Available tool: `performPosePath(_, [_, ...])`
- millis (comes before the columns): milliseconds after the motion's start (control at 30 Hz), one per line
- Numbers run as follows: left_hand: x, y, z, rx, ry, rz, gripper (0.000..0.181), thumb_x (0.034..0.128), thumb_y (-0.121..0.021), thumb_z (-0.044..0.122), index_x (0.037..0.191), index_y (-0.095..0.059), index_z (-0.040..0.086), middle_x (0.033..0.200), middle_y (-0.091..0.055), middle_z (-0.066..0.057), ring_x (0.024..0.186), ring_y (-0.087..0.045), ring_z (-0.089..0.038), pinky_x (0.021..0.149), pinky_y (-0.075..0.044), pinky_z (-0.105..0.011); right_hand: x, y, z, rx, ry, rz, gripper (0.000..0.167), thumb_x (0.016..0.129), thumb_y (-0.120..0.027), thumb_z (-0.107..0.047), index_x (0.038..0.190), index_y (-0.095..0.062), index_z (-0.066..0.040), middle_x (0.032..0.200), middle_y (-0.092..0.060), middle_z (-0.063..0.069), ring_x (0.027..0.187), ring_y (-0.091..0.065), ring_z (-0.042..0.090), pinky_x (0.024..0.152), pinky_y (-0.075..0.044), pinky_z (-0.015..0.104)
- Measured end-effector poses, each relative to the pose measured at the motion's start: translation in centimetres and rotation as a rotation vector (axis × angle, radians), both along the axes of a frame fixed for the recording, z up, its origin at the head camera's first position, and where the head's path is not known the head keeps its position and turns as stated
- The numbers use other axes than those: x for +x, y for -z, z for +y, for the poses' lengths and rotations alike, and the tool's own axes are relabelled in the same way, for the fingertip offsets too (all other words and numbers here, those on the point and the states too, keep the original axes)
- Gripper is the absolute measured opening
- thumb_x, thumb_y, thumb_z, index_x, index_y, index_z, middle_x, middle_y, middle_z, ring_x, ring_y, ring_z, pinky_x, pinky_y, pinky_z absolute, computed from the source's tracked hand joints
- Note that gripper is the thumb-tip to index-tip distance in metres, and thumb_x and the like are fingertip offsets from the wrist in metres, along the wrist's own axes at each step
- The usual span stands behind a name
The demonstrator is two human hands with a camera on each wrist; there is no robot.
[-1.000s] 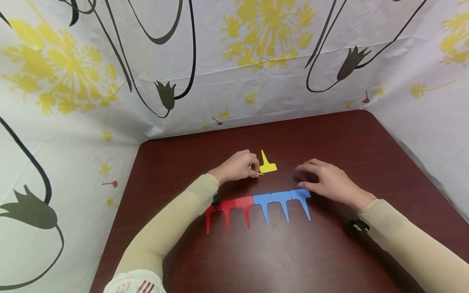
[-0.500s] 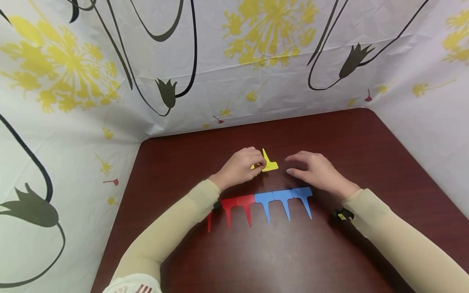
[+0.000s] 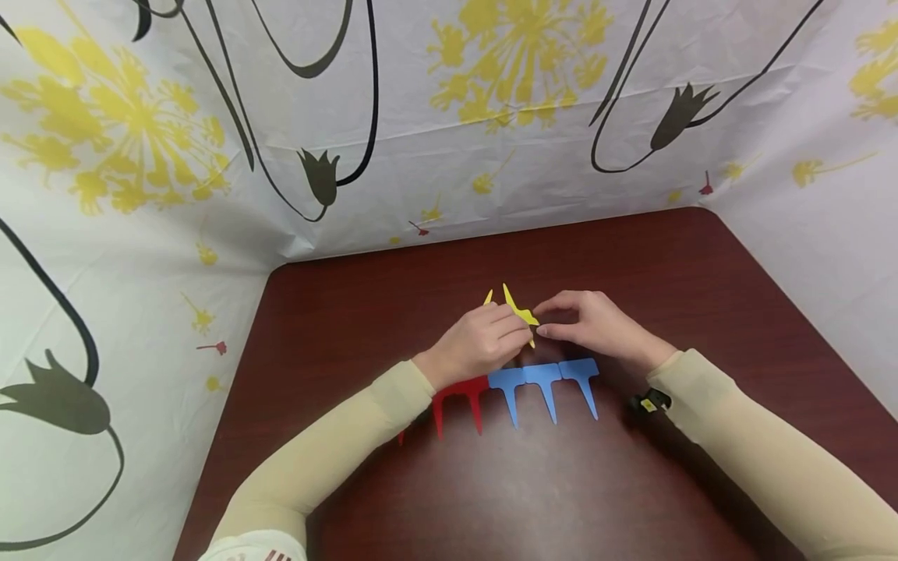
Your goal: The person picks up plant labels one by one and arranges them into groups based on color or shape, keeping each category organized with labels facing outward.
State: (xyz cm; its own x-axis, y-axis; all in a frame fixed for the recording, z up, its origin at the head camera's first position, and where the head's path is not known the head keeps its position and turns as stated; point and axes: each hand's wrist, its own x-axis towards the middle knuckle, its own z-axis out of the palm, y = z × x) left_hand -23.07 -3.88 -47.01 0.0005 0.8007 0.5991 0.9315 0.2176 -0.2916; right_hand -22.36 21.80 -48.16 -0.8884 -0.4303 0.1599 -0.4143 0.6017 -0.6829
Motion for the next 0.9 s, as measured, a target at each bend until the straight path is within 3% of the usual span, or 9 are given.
performPosePath(167, [0.6,0.3,0.4,-0.029,0.021,0.095,0.017,0.0986,-0.059,0.006,0.102,-0.076,0.006,0.1,-0.073,-0.003,0.091,-0.064,-0.016,0.079,-0.05,-0.026,0.4,0.2,0.1,0.007,-0.016,0.022,0.03,0.088,-0.079,-0.037,0.111,-0.076,-0.018,0.107,-0.071,-0.01,0.097,-0.065,0.009,0.079,-0.055,0.034])
performPosePath(300, [1.1,0.2,0.6,-0.035,0.038,0.149,0.019,0.1002,-0.057,0.003,0.102,-0.075,0.006,0.101,-0.073,-0.003,0.091,-0.064,-0.016,0.082,-0.05,-0.026,0.7,0.2,0.2,0.0,-0.024,0.034,0.027,0.088,-0.08,-0.036,0.108,-0.076,-0.019,0.105,-0.07,-0.011,0.095,-0.064,0.008,0.078,-0.055,0.037])
performPosePath(500, [1.5,0.4,1.1,-0.059,0.047,0.126,0.021,0.1021,-0.053,0.005,0.104,-0.073,0.01,0.104,-0.071,-0.002,0.094,-0.063,-0.017,0.086,-0.05,-0.027,1.0,0.0,1.2,0.019,-0.032,0.026,0.019,0.087,-0.08,-0.036,0.102,-0.075,-0.025,0.105,-0.069,-0.012,0.095,-0.064,0.01,0.079,-0.054,0.043])
performPosePath(633, [1.3,0.8,1.3,-0.097,0.031,0.043,0.023,0.1023,-0.051,0.009,0.108,-0.073,0.012,0.107,-0.07,0.0,0.098,-0.062,-0.017,0.086,-0.049,-0.028,1.2,0.2,2.5,0.062,0.0,0.014,0.019,0.085,-0.082,-0.036,0.101,-0.075,-0.028,0.106,-0.068,-0.012,0.097,-0.063,0.01,0.08,-0.054,0.043])
performPosePath(700, [1.0,0.9,1.2,-0.116,-0.008,-0.014,0.022,0.1007,-0.053,0.012,0.11,-0.073,0.013,0.109,-0.069,0.0,0.101,-0.061,-0.017,0.088,-0.048,-0.029,1.3,0.4,3.2,0.095,0.018,0.018,0.02,0.084,-0.082,-0.039,0.1,-0.075,-0.03,0.106,-0.068,-0.012,0.096,-0.063,0.008,0.08,-0.053,0.041])
performPosePath(800, [0.1,1.0,0.7,-0.121,-0.107,-0.147,0.019,0.0953,-0.062,0.014,0.111,-0.073,0.014,0.109,-0.068,-0.001,0.103,-0.06,-0.018,0.091,-0.048,-0.03,1.9,0.7,4.5,0.15,0.044,0.019,0.021,0.083,-0.083,-0.041,0.1,-0.074,-0.032,0.106,-0.067,-0.014,0.095,-0.062,0.007,0.079,-0.052,0.038])
performPosePath(900, [-1.1,1.5,-0.2,-0.126,-0.251,-0.318,0.021,0.0917,-0.069,0.019,0.112,-0.073,0.015,0.11,-0.066,0.0,0.102,-0.057,-0.017,0.089,-0.048,-0.029,2.5,0.9,5.8,0.203,0.065,0.01,0.022,0.083,-0.084,-0.038,0.101,-0.074,-0.032,0.107,-0.066,-0.013,0.095,-0.061,0.009,0.079,-0.052,0.038])
